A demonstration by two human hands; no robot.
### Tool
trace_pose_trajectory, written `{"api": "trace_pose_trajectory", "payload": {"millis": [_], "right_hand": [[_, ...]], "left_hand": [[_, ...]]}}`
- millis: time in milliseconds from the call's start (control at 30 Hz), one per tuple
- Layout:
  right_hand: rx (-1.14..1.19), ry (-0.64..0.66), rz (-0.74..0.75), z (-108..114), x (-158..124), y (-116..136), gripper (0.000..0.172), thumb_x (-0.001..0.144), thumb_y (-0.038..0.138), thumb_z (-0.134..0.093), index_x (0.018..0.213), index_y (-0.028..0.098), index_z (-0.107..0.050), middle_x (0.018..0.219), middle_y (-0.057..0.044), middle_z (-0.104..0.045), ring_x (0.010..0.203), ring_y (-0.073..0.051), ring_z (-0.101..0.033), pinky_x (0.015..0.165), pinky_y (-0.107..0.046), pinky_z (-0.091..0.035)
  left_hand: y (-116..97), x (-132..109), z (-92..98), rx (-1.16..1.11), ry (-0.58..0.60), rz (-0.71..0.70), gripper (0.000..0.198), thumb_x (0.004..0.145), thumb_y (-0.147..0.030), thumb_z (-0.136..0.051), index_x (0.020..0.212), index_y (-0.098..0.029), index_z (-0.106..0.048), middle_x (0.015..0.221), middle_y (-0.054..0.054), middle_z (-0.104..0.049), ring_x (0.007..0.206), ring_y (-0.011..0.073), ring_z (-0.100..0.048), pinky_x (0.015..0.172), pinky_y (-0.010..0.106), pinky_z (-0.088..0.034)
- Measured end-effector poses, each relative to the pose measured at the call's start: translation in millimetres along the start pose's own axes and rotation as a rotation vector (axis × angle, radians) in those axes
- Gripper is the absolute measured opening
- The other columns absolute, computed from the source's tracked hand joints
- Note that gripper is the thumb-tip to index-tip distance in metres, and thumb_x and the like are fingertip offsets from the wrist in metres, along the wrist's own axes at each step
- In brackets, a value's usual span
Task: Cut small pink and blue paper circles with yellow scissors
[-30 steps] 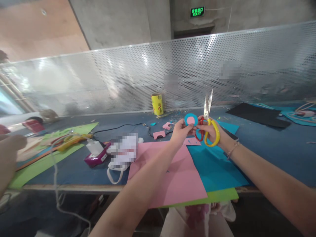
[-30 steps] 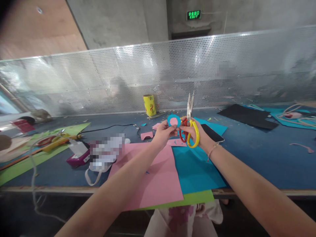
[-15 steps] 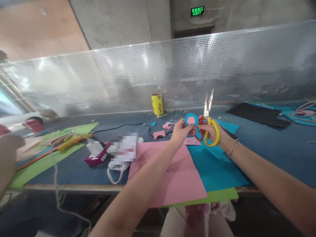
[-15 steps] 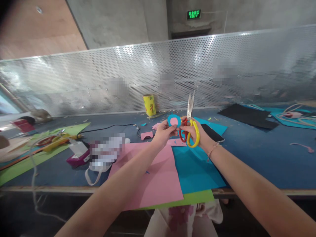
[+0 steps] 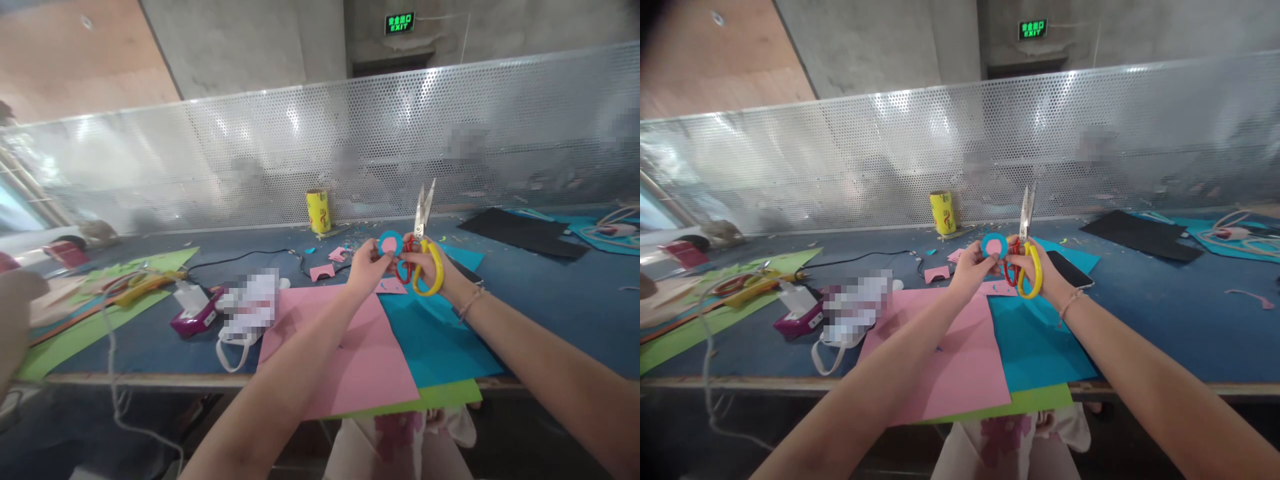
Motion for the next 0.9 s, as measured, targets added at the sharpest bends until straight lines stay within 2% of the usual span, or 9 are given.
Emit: {"api": "trace_pose_trajectory", "payload": {"millis": [100, 200, 300, 433, 567, 700, 900], "right_hand": [[-0.014, -0.006, -0.008, -1, 0, 0, 0.036, 0.06, 0.025, -0.077, 0.085, 0.026, -0.051, 0.07, 0.006, -0.059, 0.064, -0.015, -0.064, 0.061, -0.029, -0.052], [-0.063, -0.019, -0.021, 2, 0, -4, 0.037, 0.06, 0.027, -0.079, 0.084, 0.026, -0.052, 0.067, 0.004, -0.059, 0.06, -0.016, -0.063, 0.052, -0.029, -0.05], [-0.137, -0.035, -0.062, 9, 2, -10, 0.037, 0.061, 0.031, -0.081, 0.085, 0.025, -0.053, 0.058, 0.006, -0.056, 0.047, -0.013, -0.054, 0.041, -0.027, -0.042], [-0.247, -0.068, -0.118, 16, 5, -17, 0.044, 0.058, 0.041, -0.083, 0.085, 0.024, -0.054, 0.048, 0.011, -0.045, 0.035, -0.008, -0.04, 0.033, -0.022, -0.03], [-0.227, -0.112, -0.079, 16, 6, -14, 0.049, 0.057, 0.05, -0.082, 0.089, 0.024, -0.054, 0.049, 0.011, -0.046, 0.033, -0.007, -0.035, 0.031, -0.021, -0.026], [-0.222, -0.085, -0.018, 14, 6, -8, 0.047, 0.061, 0.048, -0.081, 0.091, 0.024, -0.055, 0.047, 0.012, -0.042, 0.034, -0.008, -0.037, 0.032, -0.022, -0.029], [-0.199, -0.02, 0.052, 10, 4, 5, 0.043, 0.058, 0.04, -0.083, 0.087, 0.023, -0.056, 0.061, 0.007, -0.054, 0.045, -0.009, -0.048, 0.041, -0.023, -0.038]], "left_hand": [[0, 0, 1.4, -0.001, -0.01, 0.004, 0.02, 0.076, -0.015, -0.066, 0.075, -0.02, -0.047, 0.062, -0.002, -0.065, 0.054, 0.0117, -0.062, 0.064, 0.029, -0.055], [1, 2, 5.3, 0.0, -0.036, 0.004, 0.018, 0.075, -0.016, -0.067, 0.075, -0.019, -0.049, 0.061, -0.003, -0.063, 0.053, 0.0111, -0.06, 0.063, 0.027, -0.054], [2, 6, 12.1, 0.003, -0.099, 0.008, 0.014, 0.074, -0.015, -0.065, 0.075, -0.019, -0.052, 0.06, -0.003, -0.06, 0.054, 0.0104, -0.059, 0.059, 0.024, -0.052], [5, 9, 19.5, -0.052, -0.175, 0.023, 0.01, 0.072, -0.012, -0.061, 0.073, -0.018, -0.053, 0.06, -0.004, -0.057, 0.055, 0.0099, -0.059, 0.056, 0.022, -0.051], [9, 9, 15.1, -0.093, -0.108, 0.081, 0.014, 0.071, -0.012, -0.062, 0.076, -0.018, -0.05, 0.06, -0.004, -0.059, 0.053, 0.0112, -0.062, 0.059, 0.025, -0.054], [12, 6, 8.4, -0.049, -0.039, 0.123, 0.026, 0.068, -0.01, -0.065, 0.076, -0.021, -0.043, 0.056, -0.006, -0.058, 0.054, 0.0129, -0.063, 0.059, 0.026, -0.054], [13, 6, 5.5, -0.02, -0.015, 0.125, 0.016, 0.073, -0.008, -0.062, 0.074, -0.018, -0.05, 0.057, -0.003, -0.061, 0.053, 0.0108, -0.061, 0.058, 0.024, -0.052]]}}
Point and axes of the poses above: each hand's wrist, its own x-axis towards the middle knuckle, its own z-axis out of the back of the hand, y = z × x, the point moved 6 cm from there along x, towards the middle knuckle
